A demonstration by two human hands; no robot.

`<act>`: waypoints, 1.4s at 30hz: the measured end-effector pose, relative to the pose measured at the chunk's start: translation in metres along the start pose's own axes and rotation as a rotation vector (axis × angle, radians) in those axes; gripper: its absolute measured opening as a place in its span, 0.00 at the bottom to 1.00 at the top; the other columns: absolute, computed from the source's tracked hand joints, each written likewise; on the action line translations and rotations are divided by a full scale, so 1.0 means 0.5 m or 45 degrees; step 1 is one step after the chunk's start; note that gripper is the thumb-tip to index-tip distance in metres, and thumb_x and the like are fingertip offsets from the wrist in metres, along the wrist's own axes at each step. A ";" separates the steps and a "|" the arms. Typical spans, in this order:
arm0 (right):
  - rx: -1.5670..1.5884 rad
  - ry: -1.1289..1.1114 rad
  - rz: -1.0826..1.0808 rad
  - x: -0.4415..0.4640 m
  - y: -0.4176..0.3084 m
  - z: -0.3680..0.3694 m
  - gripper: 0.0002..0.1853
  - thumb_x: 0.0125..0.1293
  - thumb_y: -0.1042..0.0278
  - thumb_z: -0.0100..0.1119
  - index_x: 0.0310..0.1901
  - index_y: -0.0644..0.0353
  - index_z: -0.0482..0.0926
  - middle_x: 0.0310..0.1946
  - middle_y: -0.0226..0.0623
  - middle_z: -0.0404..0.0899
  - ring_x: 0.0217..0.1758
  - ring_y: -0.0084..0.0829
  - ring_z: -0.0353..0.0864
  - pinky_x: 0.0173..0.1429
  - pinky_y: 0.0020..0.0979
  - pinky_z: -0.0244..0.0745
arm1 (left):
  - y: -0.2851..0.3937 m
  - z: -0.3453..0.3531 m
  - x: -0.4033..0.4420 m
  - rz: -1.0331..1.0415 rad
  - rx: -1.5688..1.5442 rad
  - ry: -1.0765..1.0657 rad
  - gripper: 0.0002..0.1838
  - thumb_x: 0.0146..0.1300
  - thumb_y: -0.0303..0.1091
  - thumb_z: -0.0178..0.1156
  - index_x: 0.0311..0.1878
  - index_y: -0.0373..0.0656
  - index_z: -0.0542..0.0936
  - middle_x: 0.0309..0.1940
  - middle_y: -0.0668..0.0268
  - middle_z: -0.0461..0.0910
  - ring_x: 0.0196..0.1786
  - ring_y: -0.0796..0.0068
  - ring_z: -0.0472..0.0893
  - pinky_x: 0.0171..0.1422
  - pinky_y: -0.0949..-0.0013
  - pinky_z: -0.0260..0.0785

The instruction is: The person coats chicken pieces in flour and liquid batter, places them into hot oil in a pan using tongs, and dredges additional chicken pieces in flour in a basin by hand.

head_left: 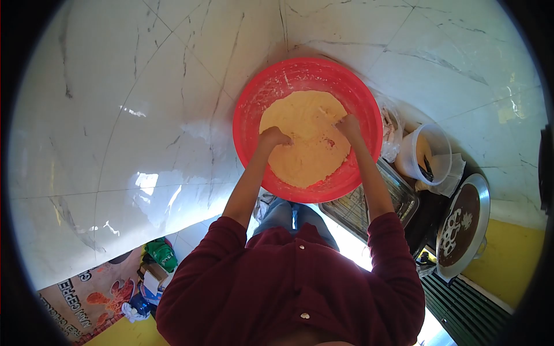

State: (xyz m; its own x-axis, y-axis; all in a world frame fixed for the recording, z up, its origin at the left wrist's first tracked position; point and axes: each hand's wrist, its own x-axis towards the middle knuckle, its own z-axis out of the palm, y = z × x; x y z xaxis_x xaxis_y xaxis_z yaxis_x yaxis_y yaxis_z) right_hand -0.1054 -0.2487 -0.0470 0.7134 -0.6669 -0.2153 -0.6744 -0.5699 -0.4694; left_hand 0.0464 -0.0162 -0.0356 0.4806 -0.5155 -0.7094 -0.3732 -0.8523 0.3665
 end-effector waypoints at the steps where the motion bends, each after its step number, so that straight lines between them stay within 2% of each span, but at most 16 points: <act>1: 0.000 0.002 -0.003 0.008 -0.013 -0.004 0.13 0.43 0.60 0.65 0.23 0.62 0.79 0.20 0.46 0.78 0.25 0.38 0.79 0.32 0.35 0.73 | 0.013 -0.019 -0.017 0.000 -0.001 0.004 0.26 0.34 0.53 0.67 0.38 0.49 0.82 0.36 0.66 0.81 0.43 0.67 0.79 0.46 0.64 0.69; 3: -0.225 0.186 -0.034 0.022 -0.035 0.001 0.09 0.45 0.64 0.61 0.25 0.62 0.80 0.26 0.46 0.79 0.35 0.37 0.79 0.38 0.36 0.72 | 0.031 -0.052 -0.047 -0.190 0.003 0.461 0.23 0.38 0.51 0.66 0.35 0.44 0.81 0.35 0.61 0.81 0.42 0.65 0.80 0.45 0.62 0.70; 4: -0.226 0.187 -0.033 0.027 -0.036 0.007 0.09 0.45 0.64 0.61 0.25 0.62 0.80 0.26 0.46 0.79 0.35 0.37 0.79 0.38 0.36 0.72 | 0.033 -0.051 -0.039 -0.189 0.004 0.461 0.23 0.38 0.51 0.66 0.35 0.44 0.81 0.35 0.61 0.81 0.42 0.65 0.80 0.45 0.62 0.70; 6: -0.755 0.347 -0.330 0.029 -0.039 0.031 0.06 0.46 0.68 0.58 0.26 0.60 0.80 0.35 0.42 0.77 0.46 0.36 0.73 0.46 0.34 0.68 | 0.036 -0.035 -0.014 -0.122 0.129 0.749 0.13 0.46 0.41 0.62 0.31 0.43 0.81 0.33 0.60 0.80 0.39 0.67 0.80 0.40 0.66 0.71; 10: -0.924 0.126 -0.434 0.020 -0.047 0.097 0.06 0.46 0.69 0.57 0.27 0.58 0.81 0.41 0.37 0.72 0.52 0.34 0.65 0.51 0.31 0.62 | 0.008 0.085 0.089 -0.011 0.674 0.878 0.05 0.51 0.31 0.57 0.29 0.45 0.81 0.31 0.62 0.80 0.37 0.70 0.80 0.36 0.71 0.71; 12: -0.902 0.156 -0.626 -0.019 -0.060 0.127 0.07 0.45 0.70 0.57 0.28 0.57 0.81 0.42 0.37 0.71 0.50 0.33 0.65 0.49 0.30 0.62 | 0.013 0.143 0.093 0.210 0.876 0.831 0.06 0.48 0.31 0.58 0.29 0.43 0.81 0.27 0.60 0.77 0.35 0.63 0.80 0.35 0.68 0.72; 16: -1.006 0.127 -0.753 -0.116 -0.094 0.182 0.07 0.46 0.67 0.59 0.29 0.56 0.81 0.43 0.35 0.70 0.51 0.33 0.65 0.50 0.31 0.63 | 0.042 0.185 0.024 0.307 0.950 0.671 0.07 0.47 0.34 0.59 0.28 0.42 0.81 0.27 0.61 0.78 0.34 0.66 0.80 0.35 0.67 0.71; 18: -0.813 -0.395 -0.421 -0.164 -0.129 0.145 0.12 0.48 0.63 0.59 0.32 0.60 0.81 0.43 0.39 0.73 0.51 0.34 0.69 0.50 0.32 0.65 | 0.057 0.168 -0.026 0.331 0.627 0.269 0.12 0.47 0.40 0.60 0.29 0.41 0.82 0.29 0.60 0.80 0.35 0.67 0.80 0.35 0.66 0.71; 19: -0.813 -0.394 -0.417 -0.157 -0.122 0.141 0.12 0.48 0.63 0.59 0.32 0.60 0.81 0.43 0.39 0.73 0.51 0.34 0.69 0.50 0.32 0.65 | 0.066 0.147 -0.051 0.334 0.628 0.268 0.12 0.47 0.40 0.60 0.29 0.41 0.82 0.29 0.60 0.80 0.35 0.67 0.80 0.35 0.66 0.71; 21: -0.485 -0.940 -0.199 -0.125 -0.095 0.120 0.17 0.47 0.58 0.59 0.33 0.64 0.80 0.41 0.46 0.77 0.48 0.35 0.74 0.48 0.34 0.69 | 0.060 0.101 -0.092 0.233 0.225 -0.039 0.18 0.48 0.47 0.60 0.31 0.40 0.82 0.31 0.57 0.80 0.36 0.65 0.80 0.37 0.65 0.71; 24: -0.167 -1.082 -0.321 -0.105 -0.039 0.053 0.17 0.47 0.60 0.57 0.33 0.67 0.79 0.38 0.54 0.77 0.46 0.34 0.77 0.45 0.36 0.71 | -0.009 0.070 -0.070 0.378 0.045 -0.232 0.22 0.49 0.52 0.59 0.34 0.39 0.81 0.33 0.55 0.80 0.38 0.62 0.80 0.40 0.64 0.71; 28: -0.488 -0.770 -0.160 -0.130 -0.030 -0.012 0.15 0.48 0.60 0.58 0.31 0.66 0.80 0.35 0.54 0.77 0.43 0.40 0.77 0.45 0.37 0.72 | -0.027 0.054 -0.102 0.099 0.334 0.074 0.23 0.49 0.52 0.60 0.40 0.42 0.80 0.40 0.56 0.78 0.42 0.62 0.79 0.44 0.60 0.70; 30: -0.564 -0.133 -0.186 -0.141 -0.008 0.001 0.14 0.47 0.59 0.62 0.31 0.61 0.80 0.36 0.49 0.75 0.44 0.41 0.74 0.49 0.37 0.69 | -0.011 0.057 -0.112 0.001 0.346 0.340 0.22 0.49 0.50 0.60 0.40 0.42 0.79 0.41 0.59 0.77 0.45 0.64 0.76 0.45 0.61 0.69; 34: -0.829 0.016 -0.426 -0.159 -0.006 0.033 0.15 0.42 0.59 0.67 0.31 0.58 0.80 0.40 0.42 0.70 0.49 0.39 0.68 0.52 0.36 0.67 | 0.000 0.088 -0.095 0.128 0.617 0.520 0.20 0.43 0.48 0.65 0.36 0.43 0.81 0.40 0.60 0.75 0.45 0.63 0.74 0.43 0.61 0.69; 36: -0.790 -0.182 -0.388 -0.167 -0.032 0.041 0.16 0.38 0.61 0.69 0.31 0.57 0.80 0.45 0.38 0.66 0.54 0.34 0.63 0.52 0.35 0.65 | -0.005 0.109 -0.072 0.255 0.875 0.547 0.18 0.39 0.44 0.67 0.35 0.47 0.81 0.39 0.64 0.74 0.48 0.67 0.71 0.46 0.64 0.65; 42: -0.910 -0.185 -0.568 -0.154 -0.024 0.107 0.18 0.38 0.60 0.69 0.33 0.58 0.79 0.43 0.37 0.68 0.52 0.36 0.66 0.51 0.34 0.67 | -0.017 0.157 -0.021 0.334 1.191 0.552 0.15 0.41 0.42 0.65 0.35 0.49 0.82 0.39 0.66 0.74 0.49 0.70 0.70 0.51 0.66 0.58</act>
State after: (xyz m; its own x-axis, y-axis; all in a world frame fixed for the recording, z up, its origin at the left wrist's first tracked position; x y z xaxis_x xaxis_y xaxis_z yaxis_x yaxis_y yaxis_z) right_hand -0.1421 -0.1650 -0.0708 0.9250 -0.2679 -0.2695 -0.2479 -0.9629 0.1064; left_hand -0.0178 0.0034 -0.0788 0.4696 -0.8176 -0.3331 -0.8790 -0.3979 -0.2627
